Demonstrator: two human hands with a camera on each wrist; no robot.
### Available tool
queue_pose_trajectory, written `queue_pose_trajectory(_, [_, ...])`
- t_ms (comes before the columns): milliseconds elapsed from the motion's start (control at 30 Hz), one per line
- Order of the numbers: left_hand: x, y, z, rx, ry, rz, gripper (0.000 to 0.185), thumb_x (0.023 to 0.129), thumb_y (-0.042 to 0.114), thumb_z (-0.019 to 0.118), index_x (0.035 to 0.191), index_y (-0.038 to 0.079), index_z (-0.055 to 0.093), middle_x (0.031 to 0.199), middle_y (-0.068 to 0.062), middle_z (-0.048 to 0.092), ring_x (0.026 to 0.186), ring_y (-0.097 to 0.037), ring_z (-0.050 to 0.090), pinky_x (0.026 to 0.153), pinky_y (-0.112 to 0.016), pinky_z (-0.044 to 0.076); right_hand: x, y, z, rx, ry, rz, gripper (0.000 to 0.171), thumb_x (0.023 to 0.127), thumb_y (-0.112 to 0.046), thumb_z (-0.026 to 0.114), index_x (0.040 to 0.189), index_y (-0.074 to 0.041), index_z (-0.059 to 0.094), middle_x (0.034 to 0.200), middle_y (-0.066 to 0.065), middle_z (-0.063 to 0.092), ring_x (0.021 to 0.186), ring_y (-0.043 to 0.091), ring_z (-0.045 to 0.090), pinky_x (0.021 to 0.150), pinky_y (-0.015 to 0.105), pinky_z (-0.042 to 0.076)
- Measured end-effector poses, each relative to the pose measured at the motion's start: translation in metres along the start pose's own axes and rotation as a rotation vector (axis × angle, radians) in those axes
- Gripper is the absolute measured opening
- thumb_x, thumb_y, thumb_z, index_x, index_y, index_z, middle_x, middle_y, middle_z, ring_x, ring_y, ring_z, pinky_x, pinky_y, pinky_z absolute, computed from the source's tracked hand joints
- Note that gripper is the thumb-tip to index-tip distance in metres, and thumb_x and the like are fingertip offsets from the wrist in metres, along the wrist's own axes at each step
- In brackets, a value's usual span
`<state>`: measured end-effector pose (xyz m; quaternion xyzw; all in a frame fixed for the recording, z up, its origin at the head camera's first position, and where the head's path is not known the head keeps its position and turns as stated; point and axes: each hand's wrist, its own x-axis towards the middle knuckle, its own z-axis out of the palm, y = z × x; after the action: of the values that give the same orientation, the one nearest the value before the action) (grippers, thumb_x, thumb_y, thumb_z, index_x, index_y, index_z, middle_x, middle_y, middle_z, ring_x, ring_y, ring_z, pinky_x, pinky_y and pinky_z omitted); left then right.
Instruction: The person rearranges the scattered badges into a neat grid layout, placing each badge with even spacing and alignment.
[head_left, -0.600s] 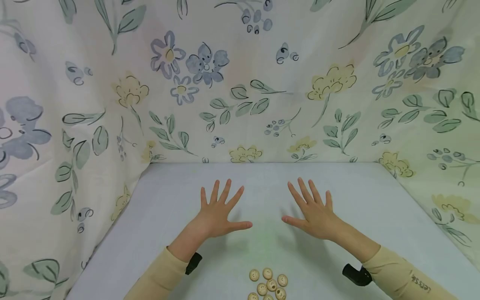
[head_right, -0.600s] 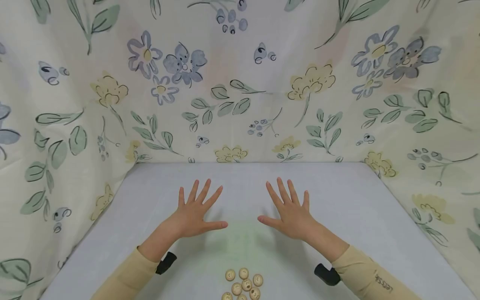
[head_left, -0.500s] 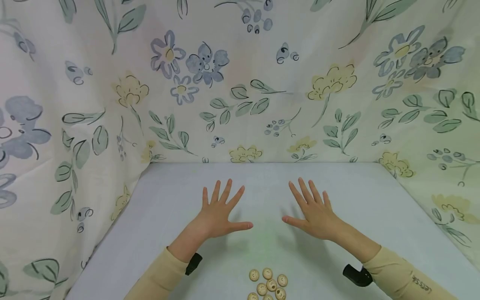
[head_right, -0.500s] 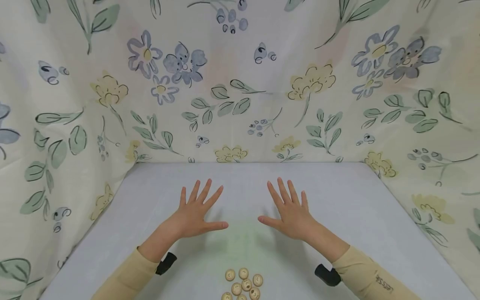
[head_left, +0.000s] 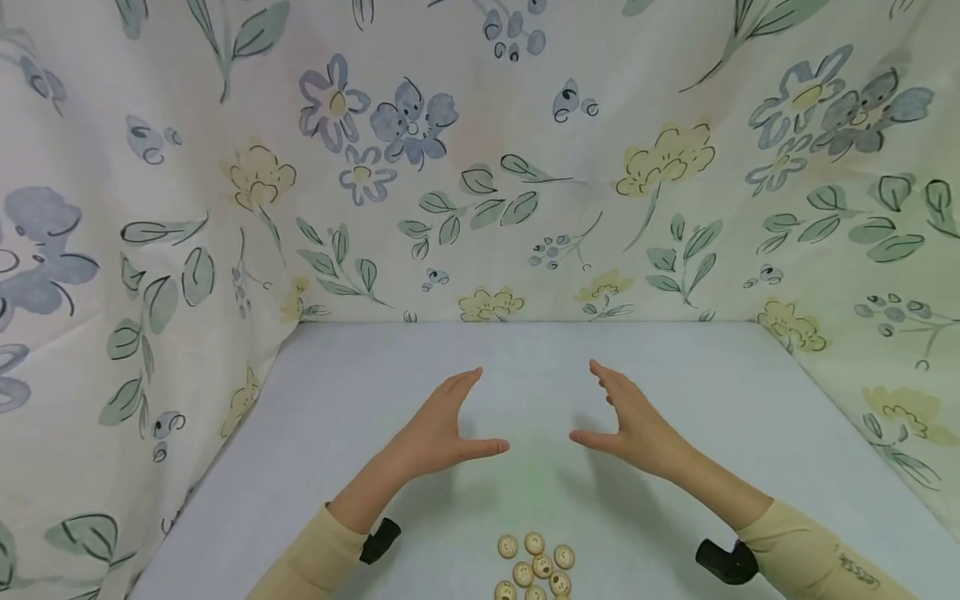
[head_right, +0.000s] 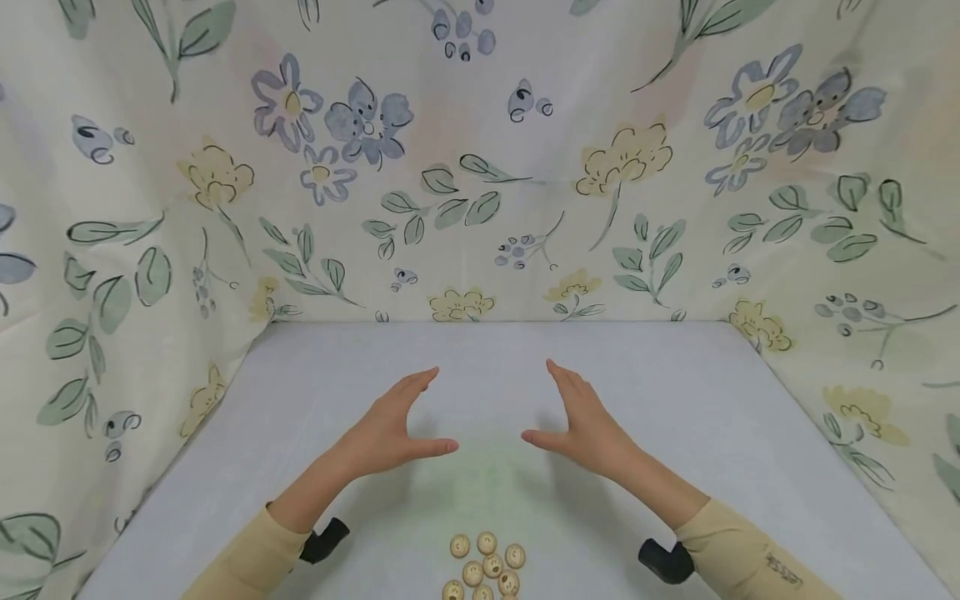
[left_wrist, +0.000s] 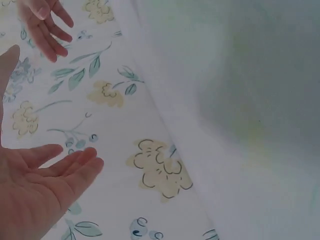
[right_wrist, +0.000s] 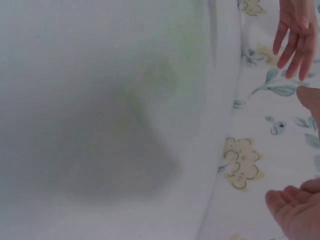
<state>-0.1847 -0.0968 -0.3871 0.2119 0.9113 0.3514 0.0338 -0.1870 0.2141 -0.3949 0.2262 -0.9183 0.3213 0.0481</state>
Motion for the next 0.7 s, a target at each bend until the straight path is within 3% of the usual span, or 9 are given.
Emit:
queue_pose_trajectory(133, [-0.002,0.000,0.001,-0.121,0.068,0.032,0.098,0.070,0.052,0.083,0.148,0.015,0.039,0.144,-0.002,0.044,0.128,-0.022,0.047,0.101,-0.042,0.042,-0.002,0.001,0.000,0.081,0.049,-0.028,0.093,0.077,-0.035,0.083,0.149,-0.003,0.032,0.141,0.012,0.045,0.123,0.027,0.049,0.096,0.041,0.046])
queue_pose_trajectory(300, [-0.005,0.000,0.003,-0.290,0.119,0.052,0.082,0.070,0.038,0.088,0.138,0.012,0.050,0.133,0.001,0.053,0.119,-0.017,0.053,0.100,-0.031,0.043,-0.004,0.001,0.001,0.138,0.120,-0.046,0.078,0.076,-0.026,0.085,0.140,-0.004,0.045,0.129,0.006,0.055,0.114,0.022,0.054,0.093,0.035,0.048])
queue_pose_trajectory(467, [-0.010,-0.001,0.005,-0.334,0.082,0.049,0.075,0.072,0.036,0.086,0.135,0.014,0.053,0.130,0.001,0.055,0.118,-0.015,0.053,0.099,-0.027,0.043,-0.009,0.004,0.002,0.191,0.116,-0.030,0.063,0.079,-0.027,0.082,0.132,-0.008,0.054,0.124,0.002,0.059,0.109,0.017,0.056,0.090,0.032,0.050])
queue_pose_trajectory(700, [-0.017,0.000,0.008,-0.321,0.013,0.062,0.069,0.074,0.038,0.085,0.132,0.013,0.055,0.126,0.002,0.057,0.115,-0.018,0.055,0.098,-0.033,0.045,-0.020,0.007,0.005,0.213,0.074,-0.016,0.050,0.082,-0.027,0.079,0.125,-0.013,0.060,0.121,-0.003,0.062,0.104,0.013,0.058,0.089,0.030,0.051])
